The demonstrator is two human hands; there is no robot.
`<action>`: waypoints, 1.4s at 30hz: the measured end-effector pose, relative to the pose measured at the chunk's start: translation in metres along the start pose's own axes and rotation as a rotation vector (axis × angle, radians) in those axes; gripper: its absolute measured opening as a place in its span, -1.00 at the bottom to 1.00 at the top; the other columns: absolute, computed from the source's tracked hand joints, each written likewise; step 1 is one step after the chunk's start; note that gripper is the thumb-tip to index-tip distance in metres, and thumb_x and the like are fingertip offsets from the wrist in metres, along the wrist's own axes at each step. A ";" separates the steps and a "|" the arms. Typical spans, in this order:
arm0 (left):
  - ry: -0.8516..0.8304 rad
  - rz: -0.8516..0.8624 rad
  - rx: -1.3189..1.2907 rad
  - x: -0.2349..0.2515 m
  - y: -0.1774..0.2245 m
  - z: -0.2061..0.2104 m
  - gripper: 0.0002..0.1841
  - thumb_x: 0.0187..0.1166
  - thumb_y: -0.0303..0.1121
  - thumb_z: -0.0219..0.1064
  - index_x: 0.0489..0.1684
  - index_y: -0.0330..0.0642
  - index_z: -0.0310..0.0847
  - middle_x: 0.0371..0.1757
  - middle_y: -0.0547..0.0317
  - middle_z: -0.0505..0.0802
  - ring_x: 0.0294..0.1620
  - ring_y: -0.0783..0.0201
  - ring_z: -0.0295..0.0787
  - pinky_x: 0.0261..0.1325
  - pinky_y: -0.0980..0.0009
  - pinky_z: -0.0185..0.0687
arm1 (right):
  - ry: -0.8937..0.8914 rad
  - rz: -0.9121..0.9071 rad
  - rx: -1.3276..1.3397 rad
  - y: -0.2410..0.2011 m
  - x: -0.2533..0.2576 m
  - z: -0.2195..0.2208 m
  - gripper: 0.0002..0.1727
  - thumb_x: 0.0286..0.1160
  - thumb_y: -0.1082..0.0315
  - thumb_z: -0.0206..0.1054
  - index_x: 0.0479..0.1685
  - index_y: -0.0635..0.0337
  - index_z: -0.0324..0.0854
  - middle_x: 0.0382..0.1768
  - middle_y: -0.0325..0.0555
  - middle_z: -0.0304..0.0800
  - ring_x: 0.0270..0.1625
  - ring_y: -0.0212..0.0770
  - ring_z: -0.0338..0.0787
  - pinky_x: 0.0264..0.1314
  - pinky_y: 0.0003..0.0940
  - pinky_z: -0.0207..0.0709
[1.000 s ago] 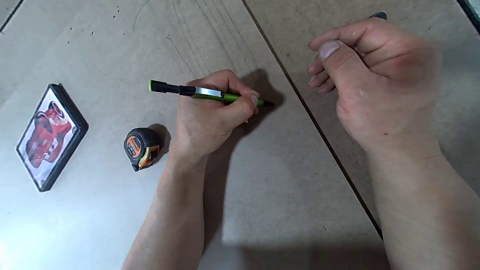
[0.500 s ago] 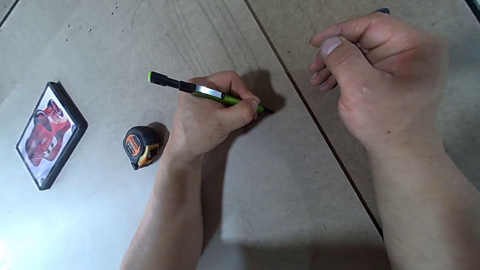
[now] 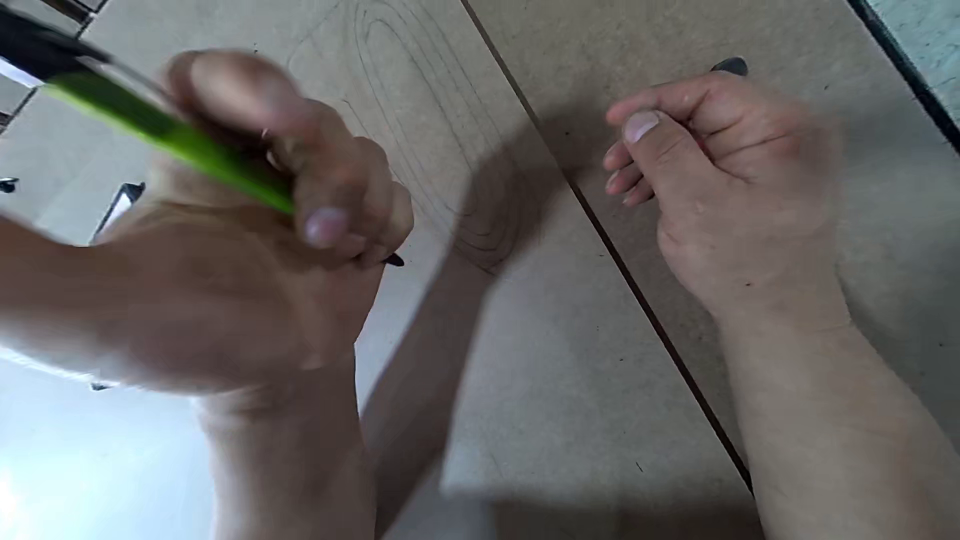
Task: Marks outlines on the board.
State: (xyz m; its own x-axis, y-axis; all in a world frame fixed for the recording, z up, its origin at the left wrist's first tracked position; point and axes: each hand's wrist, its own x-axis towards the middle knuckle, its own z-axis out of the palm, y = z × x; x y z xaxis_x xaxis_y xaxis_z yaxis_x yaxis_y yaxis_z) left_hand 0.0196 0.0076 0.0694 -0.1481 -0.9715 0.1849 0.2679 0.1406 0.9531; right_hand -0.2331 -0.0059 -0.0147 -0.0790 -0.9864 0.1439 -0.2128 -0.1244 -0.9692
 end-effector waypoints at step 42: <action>-0.597 -0.180 0.294 0.029 -0.061 -0.040 -0.81 0.42 -0.40 0.53 -0.16 -0.14 0.62 -0.30 0.22 0.82 -0.38 0.40 0.74 -0.40 0.54 0.66 | -0.013 -0.033 0.016 0.002 0.000 -0.001 -0.81 0.75 0.29 0.24 0.02 0.09 0.77 -0.32 -0.37 0.86 -0.29 -0.41 0.88 -0.23 -0.46 0.86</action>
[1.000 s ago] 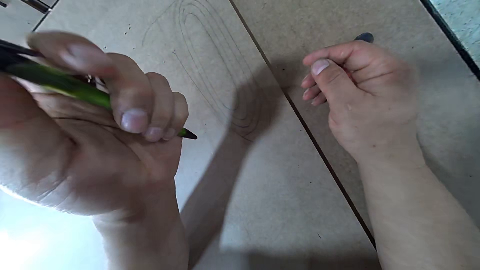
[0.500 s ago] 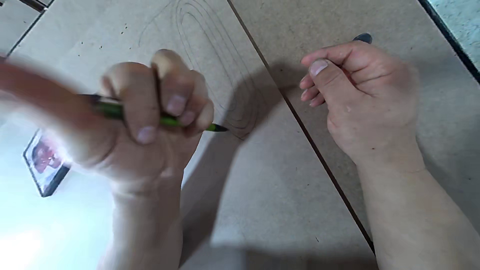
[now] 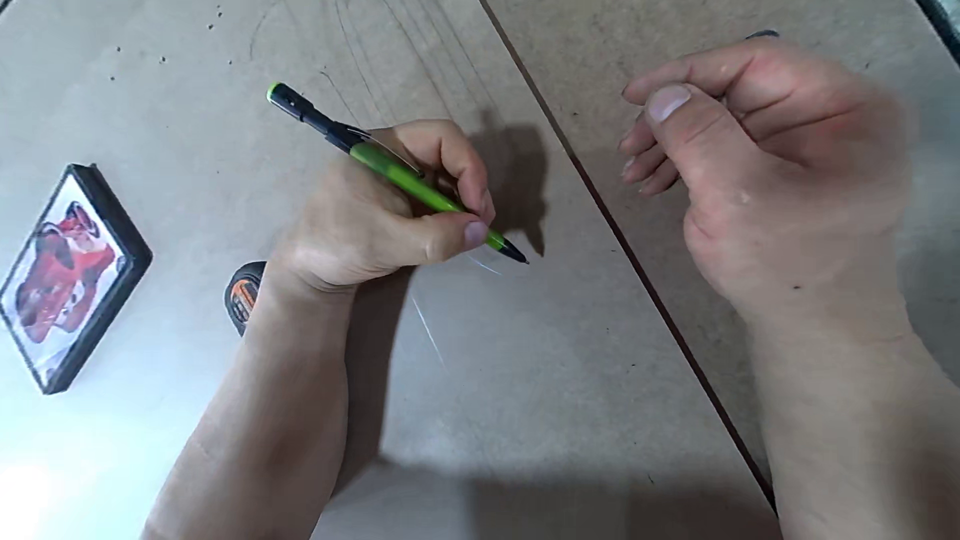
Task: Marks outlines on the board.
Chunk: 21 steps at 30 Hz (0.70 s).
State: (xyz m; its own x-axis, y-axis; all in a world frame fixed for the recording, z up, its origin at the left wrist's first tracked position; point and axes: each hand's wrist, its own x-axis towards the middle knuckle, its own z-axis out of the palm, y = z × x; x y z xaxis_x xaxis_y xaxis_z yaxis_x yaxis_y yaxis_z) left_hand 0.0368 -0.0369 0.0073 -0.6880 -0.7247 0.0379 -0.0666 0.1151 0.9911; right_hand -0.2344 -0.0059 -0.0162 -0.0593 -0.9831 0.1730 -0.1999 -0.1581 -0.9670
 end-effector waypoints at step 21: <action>-0.013 -0.084 0.168 0.000 0.005 0.008 -0.92 0.32 -0.41 0.51 -0.37 -0.06 0.70 -0.33 0.26 0.89 -0.43 0.40 0.81 -0.46 0.53 0.74 | 0.023 0.008 0.004 -0.001 0.000 0.001 -0.80 0.74 0.30 0.24 0.00 0.08 0.78 -0.33 -0.37 0.86 -0.30 -0.41 0.88 -0.24 -0.47 0.86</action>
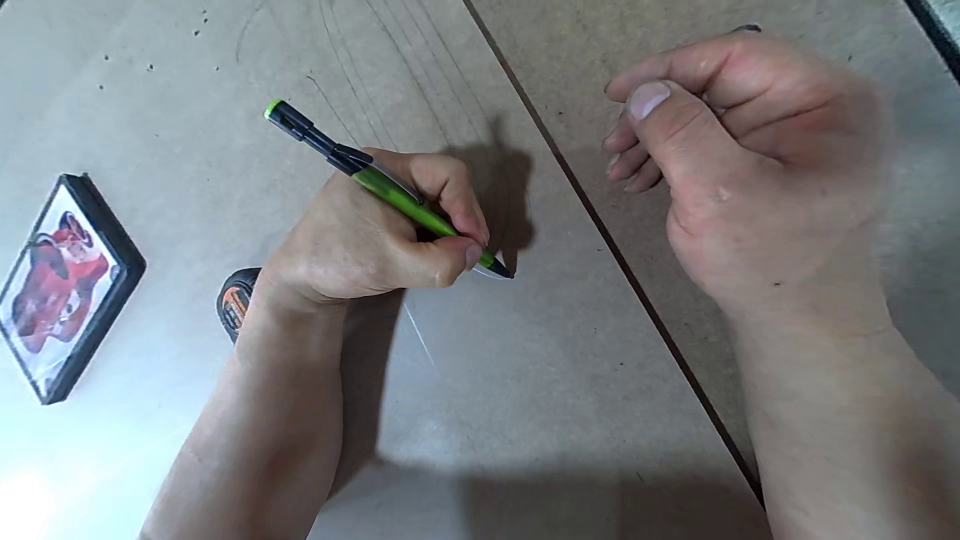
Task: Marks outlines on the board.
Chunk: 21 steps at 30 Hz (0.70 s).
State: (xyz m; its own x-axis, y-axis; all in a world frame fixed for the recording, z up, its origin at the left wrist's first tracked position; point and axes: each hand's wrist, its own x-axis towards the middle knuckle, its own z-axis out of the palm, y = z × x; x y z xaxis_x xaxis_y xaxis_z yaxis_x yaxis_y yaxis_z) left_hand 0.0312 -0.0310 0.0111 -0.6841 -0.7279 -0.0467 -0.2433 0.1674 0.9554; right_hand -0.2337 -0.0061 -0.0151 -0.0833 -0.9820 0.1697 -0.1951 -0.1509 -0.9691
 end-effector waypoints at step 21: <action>0.007 0.028 -0.033 -0.001 -0.002 0.001 -0.92 0.36 -0.44 0.51 -0.34 -0.11 0.71 -0.32 0.20 0.90 -0.41 0.35 0.84 -0.42 0.49 0.79 | 0.003 0.000 -0.014 0.001 0.000 0.000 -0.80 0.74 0.28 0.23 0.00 0.06 0.79 -0.32 -0.38 0.86 -0.29 -0.42 0.88 -0.25 -0.47 0.86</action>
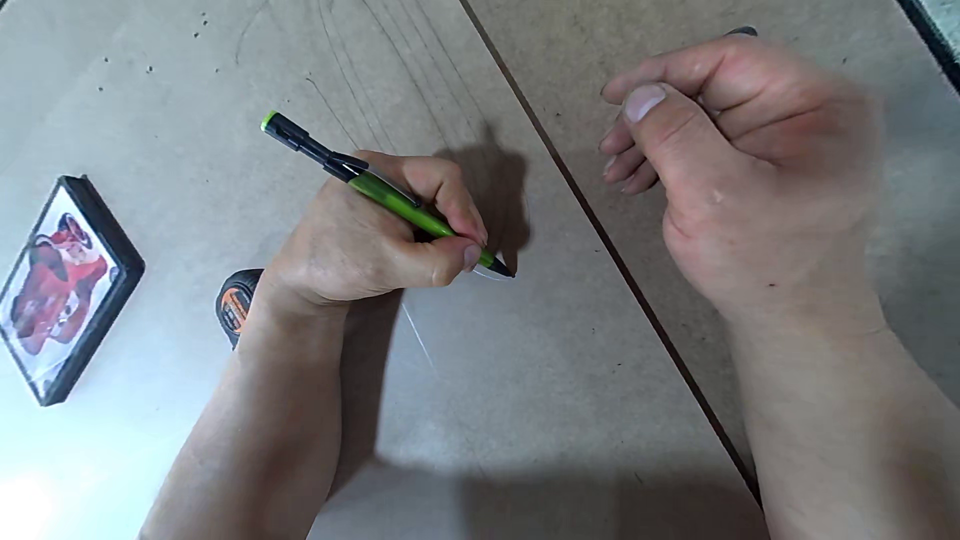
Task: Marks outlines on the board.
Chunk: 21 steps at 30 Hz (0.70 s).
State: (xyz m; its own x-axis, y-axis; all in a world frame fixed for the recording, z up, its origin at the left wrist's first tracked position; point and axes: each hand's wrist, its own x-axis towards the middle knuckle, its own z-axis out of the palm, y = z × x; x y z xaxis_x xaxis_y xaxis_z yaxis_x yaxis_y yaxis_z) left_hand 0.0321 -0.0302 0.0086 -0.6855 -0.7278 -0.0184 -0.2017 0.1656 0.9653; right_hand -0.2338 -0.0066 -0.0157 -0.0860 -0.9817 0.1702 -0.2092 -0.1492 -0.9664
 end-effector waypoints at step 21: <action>0.056 0.021 -0.054 -0.001 -0.001 0.005 -0.90 0.38 -0.50 0.53 -0.31 -0.19 0.71 -0.31 0.13 0.90 -0.41 0.31 0.85 -0.42 0.46 0.81 | 0.002 0.005 -0.008 0.000 0.000 0.000 -0.79 0.73 0.28 0.23 0.00 0.05 0.79 -0.31 -0.38 0.86 -0.29 -0.43 0.88 -0.27 -0.49 0.85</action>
State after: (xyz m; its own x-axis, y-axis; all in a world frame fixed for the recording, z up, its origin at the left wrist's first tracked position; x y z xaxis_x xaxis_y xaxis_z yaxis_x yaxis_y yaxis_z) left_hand 0.0292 -0.0263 0.0066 -0.6484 -0.7612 0.0149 -0.1491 0.1462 0.9780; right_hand -0.2334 -0.0063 -0.0159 -0.0893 -0.9821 0.1659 -0.2166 -0.1435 -0.9657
